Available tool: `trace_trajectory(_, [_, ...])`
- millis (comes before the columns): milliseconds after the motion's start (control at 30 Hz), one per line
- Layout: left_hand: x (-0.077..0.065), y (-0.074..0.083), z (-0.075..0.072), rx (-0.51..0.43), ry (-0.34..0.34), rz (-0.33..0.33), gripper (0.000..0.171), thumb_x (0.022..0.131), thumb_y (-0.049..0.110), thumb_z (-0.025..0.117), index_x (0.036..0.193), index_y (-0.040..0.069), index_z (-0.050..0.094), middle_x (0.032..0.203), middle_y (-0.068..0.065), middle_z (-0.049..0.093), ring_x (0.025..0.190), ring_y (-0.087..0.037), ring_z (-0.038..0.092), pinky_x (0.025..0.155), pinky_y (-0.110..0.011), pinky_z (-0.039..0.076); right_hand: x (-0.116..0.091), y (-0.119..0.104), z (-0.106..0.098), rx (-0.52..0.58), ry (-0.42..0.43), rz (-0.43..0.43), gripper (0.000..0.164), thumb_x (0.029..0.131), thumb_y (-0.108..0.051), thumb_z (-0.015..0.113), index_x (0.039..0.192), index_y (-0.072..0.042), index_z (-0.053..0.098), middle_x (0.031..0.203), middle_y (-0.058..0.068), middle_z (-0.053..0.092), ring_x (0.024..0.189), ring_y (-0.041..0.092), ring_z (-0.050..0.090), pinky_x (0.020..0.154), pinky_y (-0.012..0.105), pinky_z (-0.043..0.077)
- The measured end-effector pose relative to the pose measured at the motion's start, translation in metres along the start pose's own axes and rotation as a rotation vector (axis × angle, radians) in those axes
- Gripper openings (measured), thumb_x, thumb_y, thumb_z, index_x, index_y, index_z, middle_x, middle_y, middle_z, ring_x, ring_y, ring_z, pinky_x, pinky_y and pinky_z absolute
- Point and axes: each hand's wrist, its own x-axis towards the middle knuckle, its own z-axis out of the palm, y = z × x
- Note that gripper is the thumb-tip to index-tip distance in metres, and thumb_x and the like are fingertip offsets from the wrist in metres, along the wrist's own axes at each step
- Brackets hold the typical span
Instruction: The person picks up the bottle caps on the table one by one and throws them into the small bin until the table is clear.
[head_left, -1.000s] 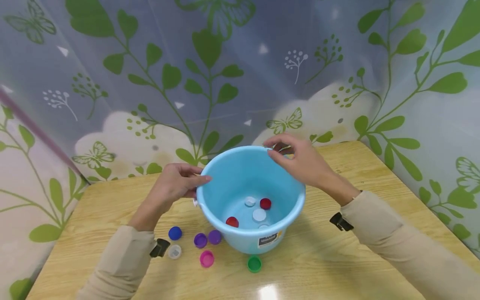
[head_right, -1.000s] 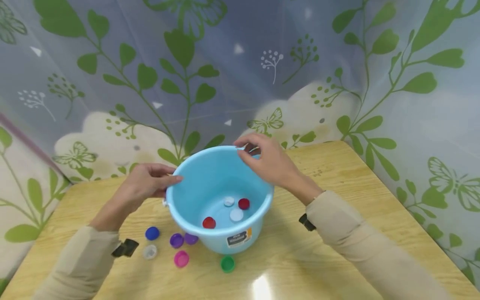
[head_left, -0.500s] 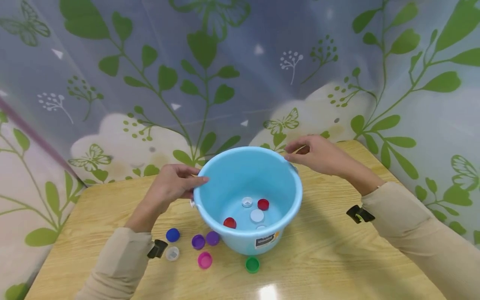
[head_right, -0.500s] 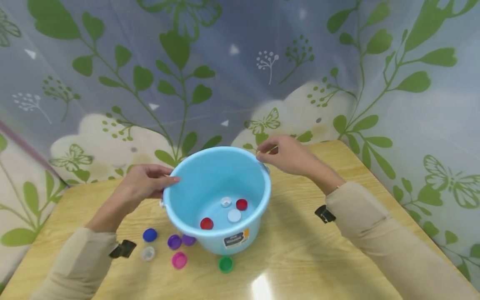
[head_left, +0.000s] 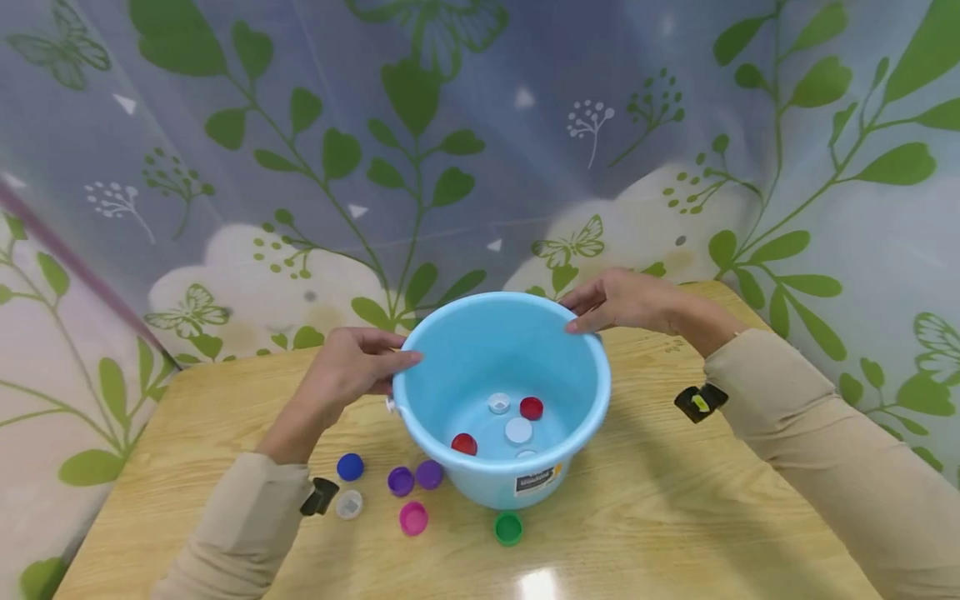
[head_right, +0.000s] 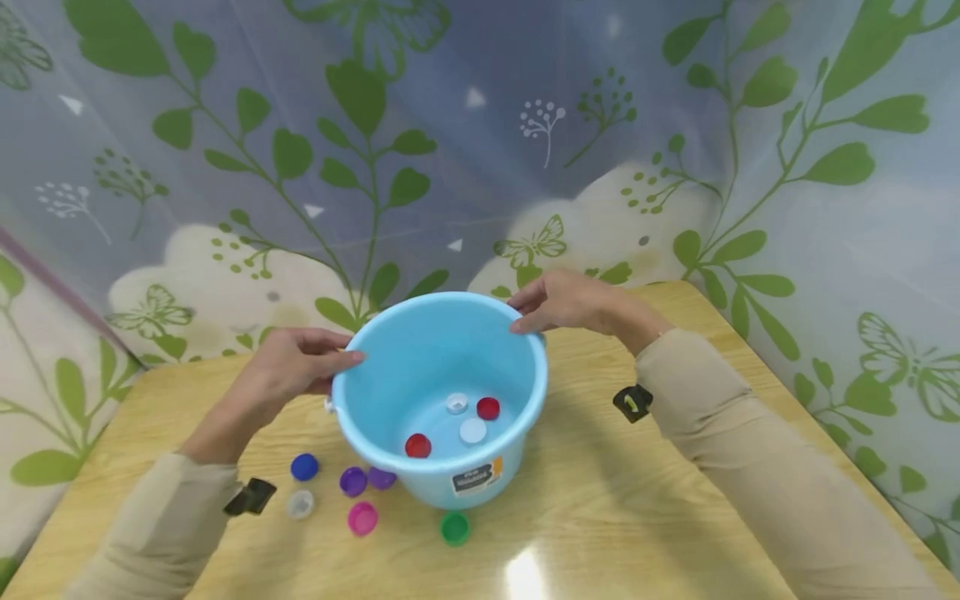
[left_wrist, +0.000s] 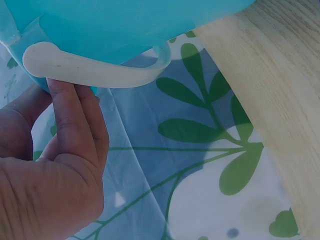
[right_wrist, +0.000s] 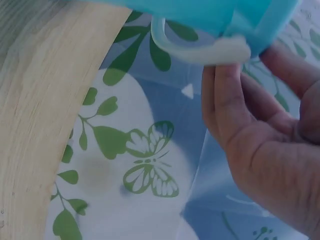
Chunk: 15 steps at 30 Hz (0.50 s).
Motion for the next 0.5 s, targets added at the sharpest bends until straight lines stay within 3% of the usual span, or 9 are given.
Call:
trace_trajectory(200, [-0.003,0.001,-0.001,0.084,0.019,0.033,0.034,0.084,0.023,0.076,0.108,0.001,0.070,0.091,-0.011,0.070,0.073,-0.020,0.069,0.069,-0.032,0.058,0.011,0.000,-0.008,0.092,-0.103,0.032,0.042,0.088,-0.012,0.070,0.126,0.002,0.060,0.110,0.012,0.066,0.098,0.026,0.064,0.090,0.037,0.052])
trace_trajectory(400, [-0.005,-0.001,-0.004,0.222,0.042,0.094,0.036,0.084,0.034,0.074,0.107,0.006,0.072,0.092,-0.006,0.070,0.085,-0.020,0.065,0.073,-0.033,0.054,0.012,-0.001,-0.004,0.087,-0.062,0.016,0.037,0.090,-0.013,0.068,0.123,0.002,0.062,0.108,0.012,0.067,0.094,0.026,0.064,0.085,0.038,0.054])
trace_trajectory(500, [-0.004,-0.010,-0.006,0.260,0.042,0.119,0.046,0.089,0.046,0.065,0.114,0.008,0.069,0.100,-0.006,0.068,0.092,-0.022,0.063,0.076,-0.034,0.053,0.010,-0.002,-0.003,0.075,-0.038,0.023,0.037,0.089,-0.013,0.069,0.123,0.001,0.063,0.108,0.012,0.067,0.092,0.025,0.065,0.083,0.037,0.055])
